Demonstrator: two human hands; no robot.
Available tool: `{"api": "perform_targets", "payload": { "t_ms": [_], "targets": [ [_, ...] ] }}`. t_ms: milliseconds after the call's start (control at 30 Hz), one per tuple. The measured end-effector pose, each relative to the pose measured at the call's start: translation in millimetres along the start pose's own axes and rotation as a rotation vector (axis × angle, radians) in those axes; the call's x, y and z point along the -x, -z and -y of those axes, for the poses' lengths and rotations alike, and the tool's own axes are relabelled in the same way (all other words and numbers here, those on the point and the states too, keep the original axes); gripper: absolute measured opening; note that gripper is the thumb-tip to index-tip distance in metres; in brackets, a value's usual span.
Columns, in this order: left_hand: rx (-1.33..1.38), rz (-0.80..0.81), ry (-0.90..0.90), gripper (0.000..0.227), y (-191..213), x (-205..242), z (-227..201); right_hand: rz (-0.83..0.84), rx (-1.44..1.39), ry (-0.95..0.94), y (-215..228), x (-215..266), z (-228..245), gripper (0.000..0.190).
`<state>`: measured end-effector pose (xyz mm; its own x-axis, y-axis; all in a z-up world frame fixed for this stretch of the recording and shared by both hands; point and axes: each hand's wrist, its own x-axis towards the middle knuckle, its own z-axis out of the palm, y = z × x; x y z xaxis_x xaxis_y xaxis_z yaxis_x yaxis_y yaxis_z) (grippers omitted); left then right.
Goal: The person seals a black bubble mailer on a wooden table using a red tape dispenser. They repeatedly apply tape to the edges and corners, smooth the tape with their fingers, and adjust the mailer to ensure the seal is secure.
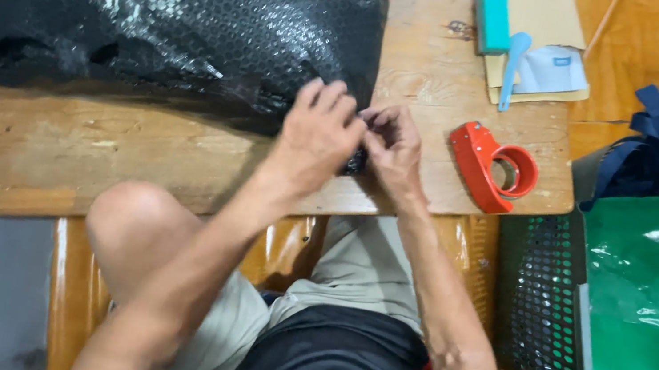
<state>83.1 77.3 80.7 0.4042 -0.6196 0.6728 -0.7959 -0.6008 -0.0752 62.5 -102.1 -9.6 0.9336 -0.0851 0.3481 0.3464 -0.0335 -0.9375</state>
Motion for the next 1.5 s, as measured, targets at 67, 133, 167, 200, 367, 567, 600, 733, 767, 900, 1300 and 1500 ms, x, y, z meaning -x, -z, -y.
{"api": "perform_targets", "payload": {
  "t_ms": [67, 133, 167, 200, 367, 567, 600, 733, 767, 900, 1300, 1500],
  "targets": [
    [0.033, 0.045, -0.019, 0.011, -10, 0, 19, -0.079, 0.072, 0.045, -12, 5, 9, 0.03],
    [0.061, 0.095, -0.036, 0.012, -15, -1, 33, -0.154, 0.138, 0.088, -22, 10, 20, 0.031],
    [0.095, 0.13, -0.032, 0.014, -16, -3, 38, -0.205, 0.244, 0.118, -26, 11, 26, 0.027],
    [0.132, 0.173, -0.021, 0.017, -16, -1, 42, -0.251, 0.349, 0.139, -30, 15, 32, 0.023],
    [0.136, 0.227, 0.089, 0.018, -18, -20, 55, -0.328, 0.472, 0.195, -40, 24, 25, 0.025],
    [-0.029, 0.52, 0.011, 0.033, -23, -69, 67, -0.356, 0.537, 0.301, -51, 27, 32, 0.029],
    [-0.028, 0.633, 0.024, 0.034, -26, -76, 68, -0.35, 0.559, 0.295, -50, 28, 29, 0.031],
    [0.05, 0.675, -0.01, 0.002, -37, -77, 72, -0.35, 0.592, 0.33, -49, 25, 29, 0.03],
    [0.051, 0.64, -0.032, 0.007, -39, -74, 73, -0.331, 0.603, 0.328, -49, 25, 31, 0.027],
    [0.017, 0.54, -0.084, 0.013, -48, -61, 78, -0.273, 0.619, 0.325, -50, 26, 28, 0.034],
    [0.006, 0.548, -0.084, 0.014, -44, -55, 70, -0.297, 0.638, 0.279, -53, 19, 31, 0.027],
    [0.005, 0.502, -0.109, 0.018, -49, -50, 74, -0.124, 0.662, 0.297, -50, 22, 25, 0.051]
  ]
}}
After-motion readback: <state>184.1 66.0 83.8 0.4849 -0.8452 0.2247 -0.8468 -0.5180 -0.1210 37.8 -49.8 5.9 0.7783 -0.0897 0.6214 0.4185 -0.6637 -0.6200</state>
